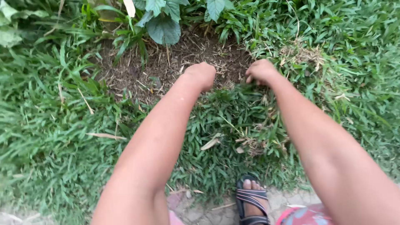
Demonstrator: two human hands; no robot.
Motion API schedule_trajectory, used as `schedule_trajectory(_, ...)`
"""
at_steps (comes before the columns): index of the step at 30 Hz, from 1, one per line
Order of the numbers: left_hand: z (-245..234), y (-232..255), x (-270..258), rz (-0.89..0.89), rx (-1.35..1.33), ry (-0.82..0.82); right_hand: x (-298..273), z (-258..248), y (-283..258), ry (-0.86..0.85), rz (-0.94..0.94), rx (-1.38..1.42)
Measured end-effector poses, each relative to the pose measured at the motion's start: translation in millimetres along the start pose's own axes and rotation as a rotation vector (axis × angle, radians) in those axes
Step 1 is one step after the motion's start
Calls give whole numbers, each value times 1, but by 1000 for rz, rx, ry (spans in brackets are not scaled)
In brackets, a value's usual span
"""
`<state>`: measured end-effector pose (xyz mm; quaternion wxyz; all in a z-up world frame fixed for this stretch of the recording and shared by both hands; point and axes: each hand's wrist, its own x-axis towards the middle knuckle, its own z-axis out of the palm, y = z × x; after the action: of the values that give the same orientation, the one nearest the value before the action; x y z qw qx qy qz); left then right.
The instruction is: Remove weeds and grass from the soil by hand in a garden area.
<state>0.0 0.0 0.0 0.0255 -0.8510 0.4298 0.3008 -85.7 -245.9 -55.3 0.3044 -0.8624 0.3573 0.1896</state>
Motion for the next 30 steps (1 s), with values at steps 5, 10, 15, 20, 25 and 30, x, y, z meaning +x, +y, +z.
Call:
schedule_trajectory(5,44,-13,57,46,-282,472,-4,-22,-1,115,9,557)
schedule_trajectory(10,59,5,60,196,-189,236,30,28,-4,242,91,-78)
schedule_trajectory(15,77,4,78,282,-242,280,38,62,-19,262,243,-305)
schedule_trajectory(20,72,-2,81,239,-389,292,120,93,56,288,187,-234)
schedule_trajectory(25,75,-5,70,232,-426,328,114,105,71,266,-16,-436)
schedule_trajectory(30,90,0,41,341,-321,326,36,74,34,444,131,-82)
